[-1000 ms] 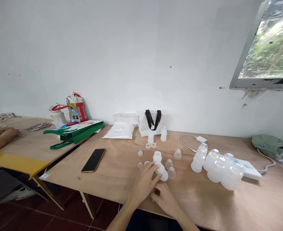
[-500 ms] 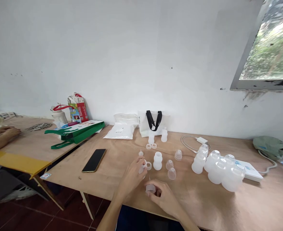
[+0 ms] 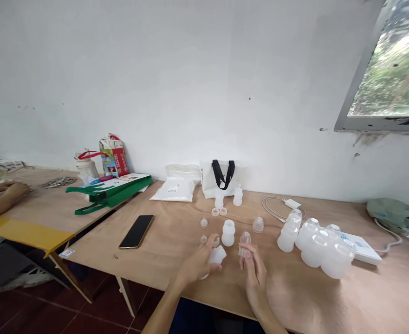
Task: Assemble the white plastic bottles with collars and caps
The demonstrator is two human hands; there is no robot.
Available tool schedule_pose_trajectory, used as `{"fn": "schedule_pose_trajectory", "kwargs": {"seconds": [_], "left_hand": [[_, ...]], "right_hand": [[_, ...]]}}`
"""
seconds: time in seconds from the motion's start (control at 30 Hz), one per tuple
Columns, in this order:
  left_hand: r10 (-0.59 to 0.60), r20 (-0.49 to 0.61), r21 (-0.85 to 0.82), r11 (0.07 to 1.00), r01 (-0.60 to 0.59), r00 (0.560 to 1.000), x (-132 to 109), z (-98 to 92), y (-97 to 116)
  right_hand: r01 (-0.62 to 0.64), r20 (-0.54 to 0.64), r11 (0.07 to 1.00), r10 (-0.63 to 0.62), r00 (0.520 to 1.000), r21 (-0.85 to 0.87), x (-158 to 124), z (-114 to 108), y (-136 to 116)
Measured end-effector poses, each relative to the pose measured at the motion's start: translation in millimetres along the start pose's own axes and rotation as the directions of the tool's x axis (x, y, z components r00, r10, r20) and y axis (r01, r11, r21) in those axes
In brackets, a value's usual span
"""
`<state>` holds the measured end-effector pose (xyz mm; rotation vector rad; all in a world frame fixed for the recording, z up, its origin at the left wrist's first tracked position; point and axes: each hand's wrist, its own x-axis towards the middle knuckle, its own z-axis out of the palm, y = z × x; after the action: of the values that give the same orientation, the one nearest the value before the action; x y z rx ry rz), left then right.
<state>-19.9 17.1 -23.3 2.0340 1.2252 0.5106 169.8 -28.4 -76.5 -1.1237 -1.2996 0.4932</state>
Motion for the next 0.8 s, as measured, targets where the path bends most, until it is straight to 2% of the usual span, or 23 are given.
{"fn": "schedule_pose_trajectory", "kwargs": {"seconds": [0.1,0.23,0.33,0.43,0.53,0.8], "left_hand": [[0.056,-0.08,-0.01,0.998,-0.057,0.995,0.2,2.0,5.8],[0.131,-0.165,-0.009,0.991,-0.135,0.978,-1.0,-1.4,18.3],[0.249,-0.192,-0.021,0.966,-0.258,0.949,0.7,-4.9,20.8],[0.314,-0.163,-0.028,0.946,-0.322,0.935,3.1,-7.7,17.2],[0.326,-0.118,-0.022,0.943,-0.331,0.938,2.5,-10.1,14.0],[0.262,-0.049,-0.081,0.961,-0.265,0.964,-7.3,-13.7,22.9]], "right_hand": [[-0.11,-0.071,0.992,0.114,0.991,0.059,4.4,4.1,-4.0],[-0.166,0.019,0.982,0.165,0.986,0.085,8.6,6.0,-9.3],[-0.185,0.079,0.973,0.175,0.981,0.135,9.5,4.8,-9.7],[-0.202,0.141,0.955,0.173,0.975,0.22,8.3,4.6,-8.4],[-0.212,0.189,0.942,0.166,0.968,0.26,6.9,5.2,-6.8],[-0.196,0.231,0.975,0.168,0.958,0.104,5.6,3.0,-0.6]]}}
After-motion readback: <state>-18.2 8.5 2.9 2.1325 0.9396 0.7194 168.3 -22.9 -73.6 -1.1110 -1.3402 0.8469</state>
